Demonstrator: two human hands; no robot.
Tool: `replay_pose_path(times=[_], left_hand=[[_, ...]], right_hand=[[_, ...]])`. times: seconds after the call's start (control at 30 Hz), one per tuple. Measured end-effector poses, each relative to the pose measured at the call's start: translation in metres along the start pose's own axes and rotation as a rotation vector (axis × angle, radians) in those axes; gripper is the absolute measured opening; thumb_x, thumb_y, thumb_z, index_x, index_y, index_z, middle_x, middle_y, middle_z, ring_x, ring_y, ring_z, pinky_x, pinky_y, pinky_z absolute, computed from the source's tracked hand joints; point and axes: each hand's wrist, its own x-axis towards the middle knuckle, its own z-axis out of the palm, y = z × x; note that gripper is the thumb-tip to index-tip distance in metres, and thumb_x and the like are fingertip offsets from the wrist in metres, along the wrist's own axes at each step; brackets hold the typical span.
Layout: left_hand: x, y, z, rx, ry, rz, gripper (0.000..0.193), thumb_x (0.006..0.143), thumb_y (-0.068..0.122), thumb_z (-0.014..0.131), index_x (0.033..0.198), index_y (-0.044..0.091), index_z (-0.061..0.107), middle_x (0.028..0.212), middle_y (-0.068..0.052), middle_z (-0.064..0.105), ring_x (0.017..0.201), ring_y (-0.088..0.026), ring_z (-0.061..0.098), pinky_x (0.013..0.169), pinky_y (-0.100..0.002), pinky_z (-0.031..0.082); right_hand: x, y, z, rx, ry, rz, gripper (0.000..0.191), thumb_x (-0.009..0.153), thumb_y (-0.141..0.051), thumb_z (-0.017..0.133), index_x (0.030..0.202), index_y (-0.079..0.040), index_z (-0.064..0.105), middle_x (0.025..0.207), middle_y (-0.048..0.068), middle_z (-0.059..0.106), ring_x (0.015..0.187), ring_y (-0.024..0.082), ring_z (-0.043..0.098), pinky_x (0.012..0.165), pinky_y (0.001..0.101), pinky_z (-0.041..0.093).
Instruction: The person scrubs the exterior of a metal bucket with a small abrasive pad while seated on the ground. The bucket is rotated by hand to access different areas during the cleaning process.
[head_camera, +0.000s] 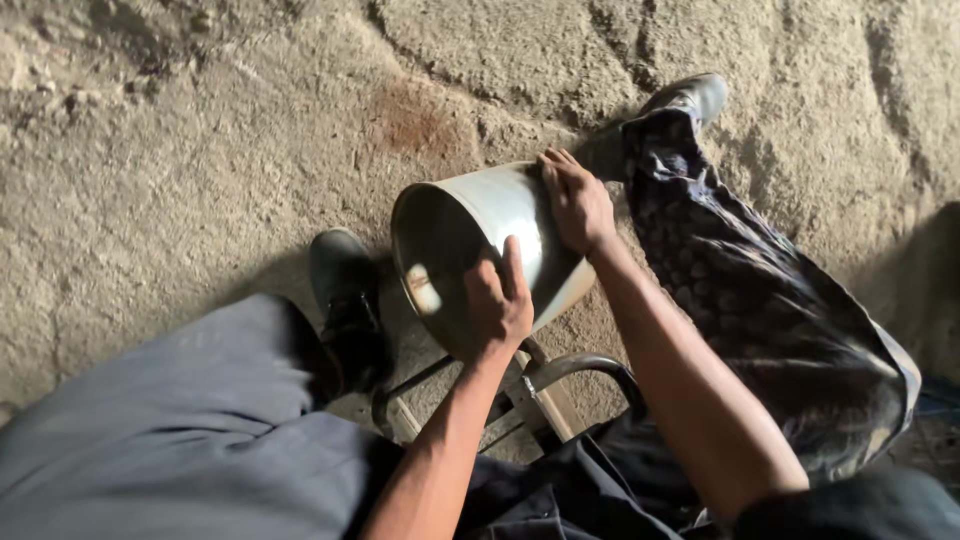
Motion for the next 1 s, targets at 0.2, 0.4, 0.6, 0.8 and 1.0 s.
replay_pose_path(times=[0.2, 0.4, 0.6, 0.8, 1.0], left_hand=[[0.000, 0.008, -0.024, -0.482, 0.000, 0.010, 0.047, 0.110, 0.039, 0.043, 0.119, 0.000, 0.068, 0.100, -0.027, 0.070, 0.090, -0.043, 0.067, 0.075, -0.046, 0.053], [0.015, 0.029, -0.041, -0.306, -0.021, -0.266, 0.050, 0.106, 0.045, 0.047, 0.099, 0.000, 0.067, 0.090, -0.028, 0.067, 0.083, -0.043, 0.065, 0.074, -0.049, 0.050], [0.022, 0.027, -0.040, -0.375, 0.134, -0.106, 0.051, 0.107, 0.044, 0.047, 0.094, -0.001, 0.067, 0.084, -0.026, 0.066, 0.078, -0.042, 0.063, 0.069, -0.047, 0.049], [0.032, 0.007, -0.041, -0.398, 0.058, -0.258, 0.055, 0.106, 0.045, 0.049, 0.086, -0.003, 0.065, 0.079, -0.023, 0.067, 0.074, -0.039, 0.067, 0.067, -0.045, 0.050], [0.044, 0.006, -0.046, -0.185, 0.223, 0.083, 0.050, 0.112, 0.036, 0.039, 0.113, -0.006, 0.065, 0.081, -0.025, 0.062, 0.073, -0.042, 0.058, 0.063, -0.048, 0.044]], right_hand=[[-0.087, -0.033, 0.025, 0.193, 0.145, -0.333, 0.038, 0.108, -0.019, 0.053, 0.141, -0.004, 0.062, 0.151, 0.023, 0.056, 0.148, 0.037, 0.046, 0.122, 0.0470, 0.038], [-0.007, -0.007, 0.003, 0.023, 0.040, -0.115, 0.032, 0.108, -0.023, 0.053, 0.130, -0.006, 0.069, 0.145, 0.018, 0.063, 0.139, 0.036, 0.056, 0.115, 0.0445, 0.046], [-0.023, -0.014, 0.013, 0.002, 0.113, -0.200, 0.035, 0.111, -0.027, 0.050, 0.129, -0.003, 0.068, 0.145, 0.023, 0.060, 0.137, 0.041, 0.058, 0.114, 0.0460, 0.048], [-0.092, -0.042, 0.032, 0.027, 0.223, -0.332, 0.042, 0.111, -0.026, 0.047, 0.141, -0.001, 0.061, 0.148, 0.027, 0.057, 0.141, 0.049, 0.051, 0.118, 0.0527, 0.040], [0.021, -0.005, -0.005, 0.052, 0.006, -0.036, 0.035, 0.108, -0.026, 0.050, 0.132, -0.008, 0.068, 0.145, 0.021, 0.063, 0.136, 0.043, 0.057, 0.109, 0.0487, 0.048]])
